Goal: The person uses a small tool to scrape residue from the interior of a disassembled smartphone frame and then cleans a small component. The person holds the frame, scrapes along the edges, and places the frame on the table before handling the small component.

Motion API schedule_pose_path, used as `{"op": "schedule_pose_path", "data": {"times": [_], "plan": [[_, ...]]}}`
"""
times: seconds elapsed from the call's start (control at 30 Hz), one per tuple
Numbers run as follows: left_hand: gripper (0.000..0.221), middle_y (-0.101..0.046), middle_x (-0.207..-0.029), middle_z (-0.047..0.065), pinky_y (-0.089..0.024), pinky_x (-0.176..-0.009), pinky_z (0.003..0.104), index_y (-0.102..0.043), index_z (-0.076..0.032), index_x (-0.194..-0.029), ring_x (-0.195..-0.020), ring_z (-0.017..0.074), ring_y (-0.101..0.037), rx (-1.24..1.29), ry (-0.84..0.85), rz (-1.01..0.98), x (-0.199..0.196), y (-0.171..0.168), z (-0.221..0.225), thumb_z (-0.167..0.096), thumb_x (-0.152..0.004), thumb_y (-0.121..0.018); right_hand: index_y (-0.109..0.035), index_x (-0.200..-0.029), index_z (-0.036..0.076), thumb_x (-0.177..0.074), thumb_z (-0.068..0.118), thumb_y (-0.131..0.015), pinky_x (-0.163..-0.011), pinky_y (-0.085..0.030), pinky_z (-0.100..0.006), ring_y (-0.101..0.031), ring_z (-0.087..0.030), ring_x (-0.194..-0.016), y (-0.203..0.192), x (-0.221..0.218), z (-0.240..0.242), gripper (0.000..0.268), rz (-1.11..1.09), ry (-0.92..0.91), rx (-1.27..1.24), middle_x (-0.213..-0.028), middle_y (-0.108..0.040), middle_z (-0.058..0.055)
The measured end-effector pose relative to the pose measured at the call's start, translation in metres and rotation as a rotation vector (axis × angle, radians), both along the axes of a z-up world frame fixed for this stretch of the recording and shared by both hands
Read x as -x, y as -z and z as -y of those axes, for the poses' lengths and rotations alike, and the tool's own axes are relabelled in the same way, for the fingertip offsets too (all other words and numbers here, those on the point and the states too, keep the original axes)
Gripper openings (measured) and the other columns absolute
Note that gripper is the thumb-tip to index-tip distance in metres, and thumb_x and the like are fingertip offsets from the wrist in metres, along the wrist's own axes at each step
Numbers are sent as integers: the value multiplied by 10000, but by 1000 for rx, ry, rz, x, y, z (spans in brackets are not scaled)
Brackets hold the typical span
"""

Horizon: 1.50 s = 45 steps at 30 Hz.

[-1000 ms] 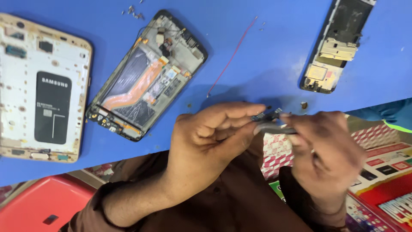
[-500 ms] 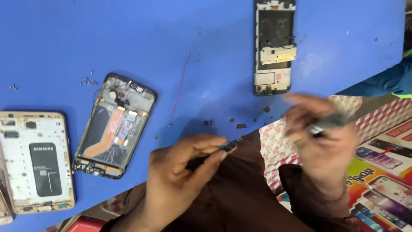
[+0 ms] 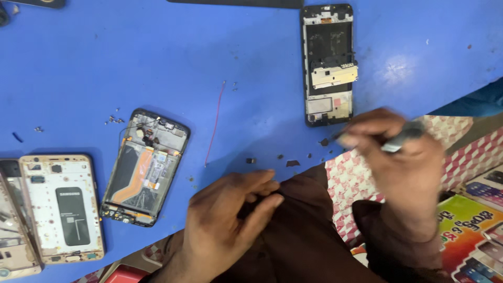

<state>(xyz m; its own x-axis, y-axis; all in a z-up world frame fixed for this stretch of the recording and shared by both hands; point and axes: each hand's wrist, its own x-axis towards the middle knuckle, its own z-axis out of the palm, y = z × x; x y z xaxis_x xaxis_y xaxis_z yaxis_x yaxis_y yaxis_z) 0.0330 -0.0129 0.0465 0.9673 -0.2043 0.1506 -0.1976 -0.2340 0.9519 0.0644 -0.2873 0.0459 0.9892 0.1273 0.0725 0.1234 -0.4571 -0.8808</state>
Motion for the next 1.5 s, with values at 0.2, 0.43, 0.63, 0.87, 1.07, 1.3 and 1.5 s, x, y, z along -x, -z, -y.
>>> {"op": "schedule_pose_path", "data": {"times": [0.2,0.43,0.63,0.87,1.07,1.3,1.5], "plan": [[229,-659,-757,58,-472,-546,331,-683,-11,-1062,-618,182,-636,-265,-130,218,-5,10,-19,-11,-883,-826,-731,-1065,-6,-1053,1,-761,-685,-468,-187,-630,-52,-778,0,-15,7,33,-65,244,189,-932,-741,-61],[200,-646,-731,44,-453,-525,319,-676,-4,-1050,-602,168,-610,-245,-105,274,-6,20,-29,-17,-899,-808,-754,-1059,-4,-1014,11,-806,-719,-474,-215,-632,-59,-778,2,-29,-17,71,-100,179,191,-905,-729,-55],[197,-640,-727,37,-476,-541,328,-681,-4,-1067,-604,175,-614,-204,-69,258,-11,24,-35,-37,-911,-796,-741,-1096,9,-996,30,-816,-711,-503,-195,-662,-46,-811,-1,-33,-28,127,-107,195,245,-955,-749,-41],[229,-600,-705,49,-468,-545,373,-667,-7,-1067,-606,216,-599,-255,-41,273,-14,26,-38,-65,-911,-823,-734,-1055,40,-957,76,-742,-537,-363,-173,-504,1,-617,-10,-34,-35,104,-148,328,298,-791,-684,9],[226,-586,-766,49,-487,-599,385,-674,-42,-1081,-692,229,-608,-321,-28,258,-13,25,-36,-78,-908,-817,-635,-1261,8,-1120,175,-669,-552,-376,-178,-509,-31,-613,-19,-20,-9,221,-2,189,109,-807,-609,-4],[265,-617,-1049,58,-543,-759,359,-663,-53,-1184,-924,214,-643,-439,-40,278,-10,26,-35,-75,-927,-722,-486,-1432,16,-1220,307,-487,-618,-371,-225,-444,-51,-602,-8,8,-2,360,-106,77,-261,-911,-569,-80],[262,-599,-1069,62,-508,-665,327,-676,-44,-1177,-924,193,-641,-611,3,315,-8,26,-28,-115,-926,-690,-500,-1365,-21,-1185,405,-454,-593,-377,-272,-484,-130,-614,5,23,-3,465,-211,43,-486,-883,-649,-153]]}}
